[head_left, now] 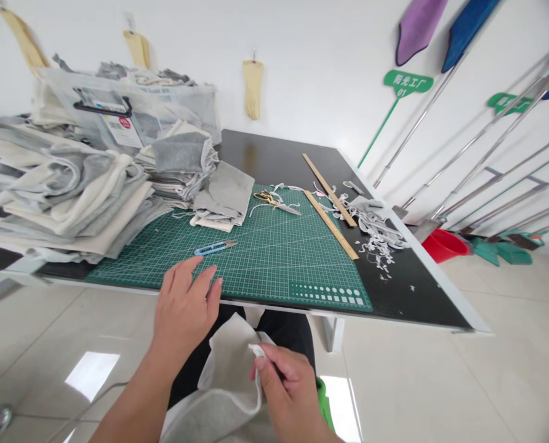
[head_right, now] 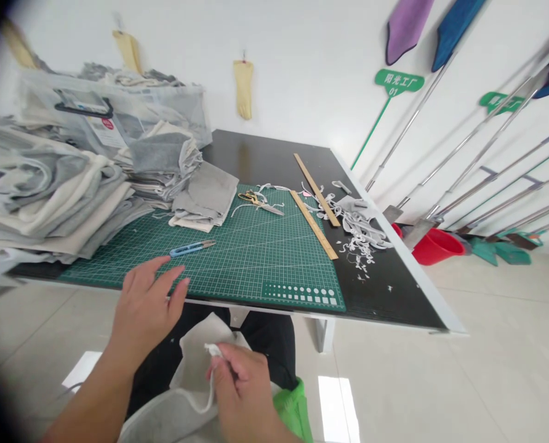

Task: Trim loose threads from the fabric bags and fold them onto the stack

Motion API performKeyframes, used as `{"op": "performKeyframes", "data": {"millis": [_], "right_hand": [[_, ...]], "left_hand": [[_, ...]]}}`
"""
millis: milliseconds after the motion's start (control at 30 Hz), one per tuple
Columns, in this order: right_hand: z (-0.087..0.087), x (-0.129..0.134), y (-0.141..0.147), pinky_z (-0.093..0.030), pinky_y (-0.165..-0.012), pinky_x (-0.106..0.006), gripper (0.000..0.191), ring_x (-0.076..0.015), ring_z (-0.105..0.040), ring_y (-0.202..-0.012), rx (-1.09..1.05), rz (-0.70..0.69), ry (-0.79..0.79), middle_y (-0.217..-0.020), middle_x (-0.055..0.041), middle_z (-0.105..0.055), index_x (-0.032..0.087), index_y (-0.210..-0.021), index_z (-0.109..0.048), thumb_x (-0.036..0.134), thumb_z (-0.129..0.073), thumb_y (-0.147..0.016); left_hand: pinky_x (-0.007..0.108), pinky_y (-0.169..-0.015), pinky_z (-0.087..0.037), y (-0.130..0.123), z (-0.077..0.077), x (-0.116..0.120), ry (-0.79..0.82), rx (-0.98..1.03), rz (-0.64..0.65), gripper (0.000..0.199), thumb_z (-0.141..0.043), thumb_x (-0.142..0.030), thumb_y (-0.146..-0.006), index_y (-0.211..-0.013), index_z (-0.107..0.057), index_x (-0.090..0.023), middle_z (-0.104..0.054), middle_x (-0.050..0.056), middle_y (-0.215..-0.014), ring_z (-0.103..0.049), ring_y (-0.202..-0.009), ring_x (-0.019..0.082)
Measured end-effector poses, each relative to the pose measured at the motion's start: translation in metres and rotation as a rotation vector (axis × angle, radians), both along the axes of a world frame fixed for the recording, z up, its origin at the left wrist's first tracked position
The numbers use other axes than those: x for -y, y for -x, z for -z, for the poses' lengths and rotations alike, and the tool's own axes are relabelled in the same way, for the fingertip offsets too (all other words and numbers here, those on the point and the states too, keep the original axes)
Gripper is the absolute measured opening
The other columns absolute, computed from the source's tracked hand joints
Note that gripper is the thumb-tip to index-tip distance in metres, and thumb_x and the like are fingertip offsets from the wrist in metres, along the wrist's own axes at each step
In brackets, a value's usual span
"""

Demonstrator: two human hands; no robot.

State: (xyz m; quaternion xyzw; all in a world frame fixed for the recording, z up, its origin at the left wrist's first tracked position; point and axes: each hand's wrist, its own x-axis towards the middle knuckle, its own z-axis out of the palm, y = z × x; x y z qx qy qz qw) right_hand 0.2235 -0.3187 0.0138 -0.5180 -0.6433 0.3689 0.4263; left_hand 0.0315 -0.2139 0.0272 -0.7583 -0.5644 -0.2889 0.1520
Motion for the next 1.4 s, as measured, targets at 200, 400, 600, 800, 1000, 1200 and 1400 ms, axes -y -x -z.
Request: {"op": "performKeyframes", "data": {"millis": [200,400,600,800,1000,1200,1400], "right_hand": [[0.012,0.001,0.002,-0.038,-0.059,-0.025,0.038,-0.0145,-0.055,-0.055,0.049,0.090,0.024,-0.057,0.0000,-0.062,0.022,-0.068,-0.067,0.042,-0.049,-0.095],[0.009,0.001,0.001,-0.040,-0.062,-0.025,0.038,-0.0149,-0.057,-0.057,0.050,0.083,0.061,-0.060,-0.0004,-0.064,0.021,-0.068,-0.067,0.042,-0.049,-0.095],[0.013,-0.001,0.002,-0.039,-0.058,-0.024,0.039,-0.0140,-0.052,-0.053,0.030,0.093,0.022,-0.056,0.0002,-0.058,0.021,-0.066,-0.066,0.044,-0.051,-0.094],[0.013,-0.003,0.001,-0.039,-0.057,-0.023,0.043,-0.0134,-0.052,-0.053,0.050,0.097,0.024,-0.056,0.0000,-0.059,0.020,-0.065,-0.065,0.045,-0.047,-0.095],[0.007,-0.004,0.000,-0.041,-0.053,-0.021,0.045,-0.0135,-0.051,-0.054,0.010,0.080,0.005,-0.055,0.0000,-0.057,0.020,-0.066,-0.066,0.047,-0.047,-0.096],[0.003,-0.006,-0.001,-0.041,-0.052,-0.020,0.043,-0.0118,-0.051,-0.052,0.056,0.079,-0.004,-0.056,0.0010,-0.058,0.019,-0.068,-0.066,0.044,-0.046,-0.097],[0.003,-0.008,0.000,-0.036,-0.053,-0.021,0.041,-0.0108,-0.049,-0.051,-0.018,0.052,-0.009,-0.054,0.0024,-0.052,0.019,-0.063,-0.059,0.038,-0.045,-0.096]], "left_hand": [[0.048,-0.105,-0.038,0.003,0.000,-0.050,0.188,-0.099,-0.164,0.044,-0.041,-0.034,-0.094,-0.125,-0.057,-0.008,-0.050,0.020,-0.140,-0.038,-0.134,0.035],[0.055,-0.095,-0.040,0.005,-0.001,-0.072,0.309,-0.112,-0.252,0.045,-0.040,-0.035,-0.092,-0.127,-0.055,-0.012,-0.063,0.019,-0.124,-0.047,-0.124,0.038],[0.049,-0.081,-0.046,0.005,-0.004,-0.088,0.399,-0.154,-0.246,0.038,-0.040,-0.039,-0.090,-0.100,-0.069,-0.016,-0.065,0.018,-0.109,-0.052,-0.109,0.039],[0.044,-0.080,-0.047,0.006,-0.010,-0.088,0.453,-0.165,-0.219,0.028,-0.044,-0.032,-0.088,-0.091,-0.066,-0.014,-0.066,0.017,-0.100,-0.057,-0.103,0.035],[0.036,-0.065,-0.046,-0.004,-0.011,-0.061,0.461,-0.068,-0.224,0.032,-0.028,-0.032,-0.096,-0.104,-0.055,-0.015,-0.069,0.014,-0.085,-0.068,-0.083,0.030],[0.031,-0.060,-0.046,-0.007,-0.006,-0.032,0.495,0.166,-0.164,0.025,-0.035,-0.038,-0.096,-0.105,-0.049,-0.019,-0.070,0.005,-0.078,-0.069,-0.068,0.024],[0.026,-0.080,-0.050,-0.007,0.002,0.018,0.597,0.521,0.173,0.039,-0.033,-0.048,-0.098,-0.117,-0.056,-0.023,-0.072,0.003,-0.104,-0.068,-0.094,0.017]]}}
